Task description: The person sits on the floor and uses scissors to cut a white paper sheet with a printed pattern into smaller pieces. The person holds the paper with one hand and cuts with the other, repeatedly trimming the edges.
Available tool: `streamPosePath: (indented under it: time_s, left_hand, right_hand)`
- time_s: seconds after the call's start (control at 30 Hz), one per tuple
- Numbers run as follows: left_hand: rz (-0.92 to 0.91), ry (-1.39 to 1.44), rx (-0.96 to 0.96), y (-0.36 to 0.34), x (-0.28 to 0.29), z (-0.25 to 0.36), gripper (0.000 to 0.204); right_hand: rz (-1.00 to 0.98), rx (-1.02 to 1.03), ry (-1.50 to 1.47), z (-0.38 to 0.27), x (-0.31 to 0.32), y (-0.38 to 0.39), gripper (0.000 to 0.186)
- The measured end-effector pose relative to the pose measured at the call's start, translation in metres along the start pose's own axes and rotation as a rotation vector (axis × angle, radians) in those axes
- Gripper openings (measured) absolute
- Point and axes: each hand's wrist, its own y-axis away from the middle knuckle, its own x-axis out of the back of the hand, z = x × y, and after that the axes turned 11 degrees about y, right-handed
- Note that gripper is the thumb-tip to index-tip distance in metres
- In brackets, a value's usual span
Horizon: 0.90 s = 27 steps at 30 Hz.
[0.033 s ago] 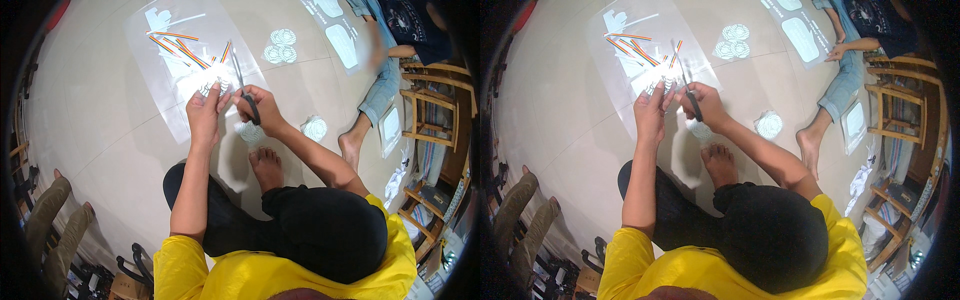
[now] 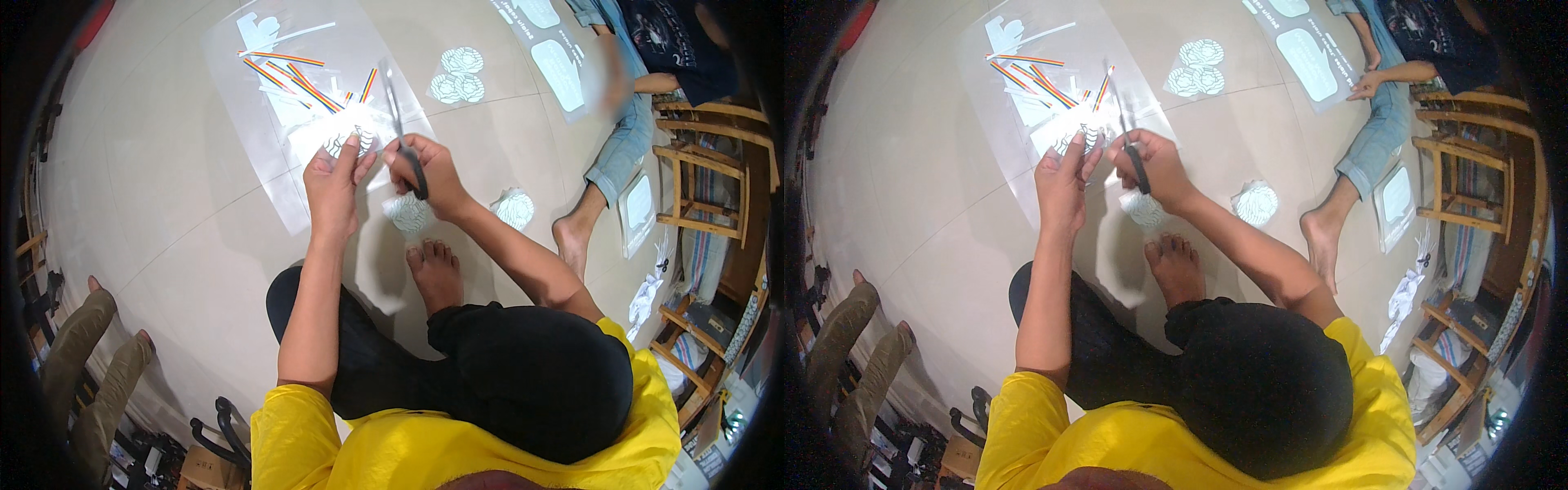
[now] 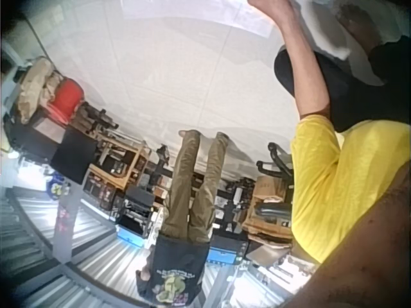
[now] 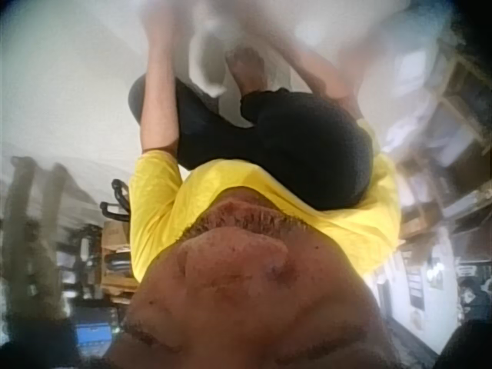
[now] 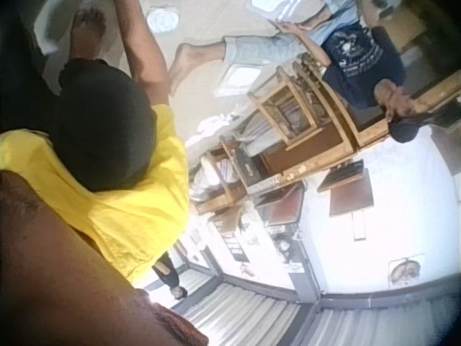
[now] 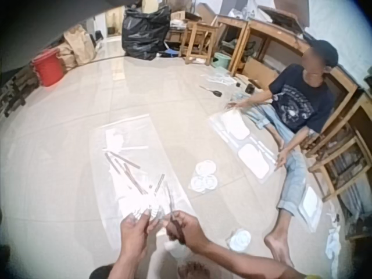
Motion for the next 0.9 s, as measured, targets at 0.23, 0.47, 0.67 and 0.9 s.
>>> streamPosePath:
  time_s: [0.23,0.47,0.67,0.9]
  left_hand:
    - [-0.193,-0.350,0.232,0.010,-0.001,-0.001,0.035]
    - [-0.307,-0.538,0.262,0.006,0.013,-0.006,0.028]
    - [-0.128,-0.292,0.145,0.009,0.002,-0.001,0.030]
    - [-0.074,-0.021,0.193,0.009,-0.004,-0.005,0.032]
  right_hand:
    - [0.131,0.199,0.164,-0.039,0.032,-0.021,0.050]
    - [-0.098,0.138,0.283,-0.044,0.039,-0.017,0.047]
    - [0.037,0.069,0.238,-0.032,0.038,-0.002,0.047]
    - [0.103,0.133,0.007,-0.017,0.020,0.011,0.049]
